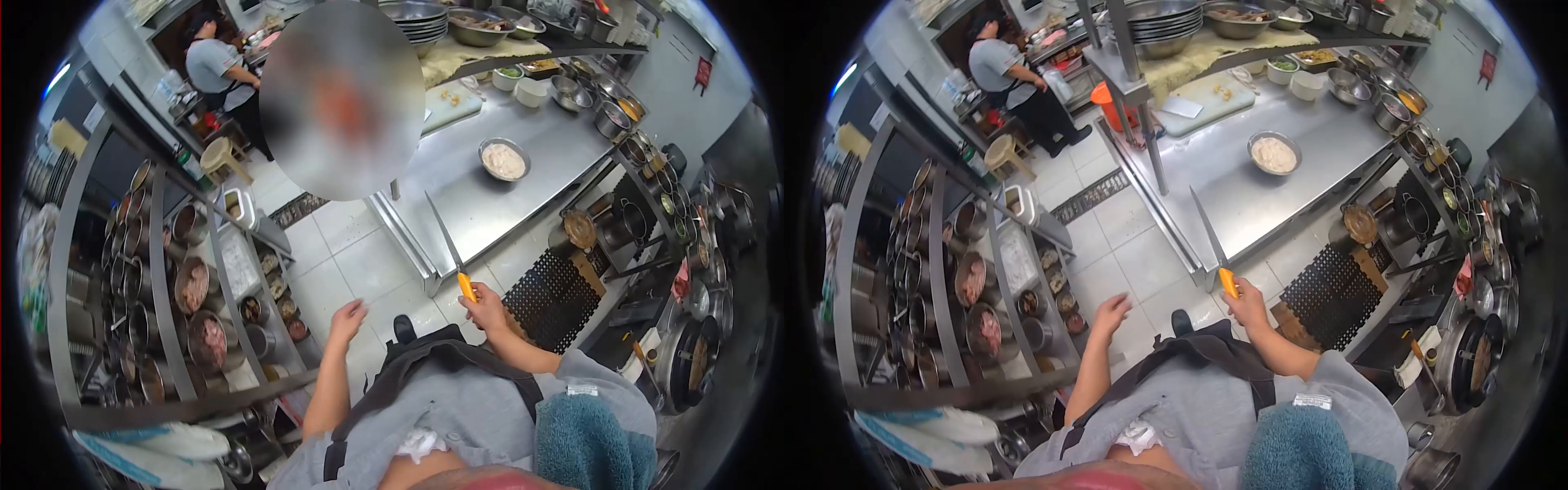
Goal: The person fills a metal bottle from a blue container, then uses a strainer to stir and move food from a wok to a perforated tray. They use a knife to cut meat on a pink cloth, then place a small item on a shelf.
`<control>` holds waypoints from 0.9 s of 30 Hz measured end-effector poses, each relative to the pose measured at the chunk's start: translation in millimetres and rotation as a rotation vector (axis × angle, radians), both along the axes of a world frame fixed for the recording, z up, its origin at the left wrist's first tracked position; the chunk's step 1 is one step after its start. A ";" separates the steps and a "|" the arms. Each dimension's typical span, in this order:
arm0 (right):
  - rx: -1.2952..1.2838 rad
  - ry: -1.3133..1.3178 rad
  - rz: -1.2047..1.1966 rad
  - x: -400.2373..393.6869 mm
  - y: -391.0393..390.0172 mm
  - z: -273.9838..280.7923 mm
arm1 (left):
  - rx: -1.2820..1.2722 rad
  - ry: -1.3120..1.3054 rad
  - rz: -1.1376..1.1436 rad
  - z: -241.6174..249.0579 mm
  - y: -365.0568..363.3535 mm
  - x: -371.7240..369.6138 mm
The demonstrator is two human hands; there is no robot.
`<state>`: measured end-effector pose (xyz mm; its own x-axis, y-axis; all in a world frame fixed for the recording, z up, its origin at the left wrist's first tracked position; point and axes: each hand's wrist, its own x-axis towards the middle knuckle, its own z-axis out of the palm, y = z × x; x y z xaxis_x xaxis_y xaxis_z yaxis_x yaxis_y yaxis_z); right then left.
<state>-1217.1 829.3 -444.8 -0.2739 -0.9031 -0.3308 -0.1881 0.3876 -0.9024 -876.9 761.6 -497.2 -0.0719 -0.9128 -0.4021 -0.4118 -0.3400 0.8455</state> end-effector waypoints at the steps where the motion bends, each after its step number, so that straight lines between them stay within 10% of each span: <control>1: -0.095 -0.037 -0.035 7.2 -16.2 -10.2 | 0.003 0.122 -0.054 37.1 -25.6 -35.5; 9: -0.254 0.140 -0.068 39.3 -95.3 16.0 | 0.034 0.145 -0.494 78.4 -145.9 -210.5; 12: -0.284 0.148 -0.011 23.9 -111.3 33.0 | -0.044 0.118 -0.422 59.8 -166.9 -234.3; 15: -0.246 0.079 0.070 -3.3 -116.5 31.9 | 0.397 0.614 -0.112 69.3 -185.4 -247.4; 27: -0.039 -0.009 -0.054 -176.5 -89.5 -25.6 | -0.355 -0.176 0.004 52.1 -429.9 -317.3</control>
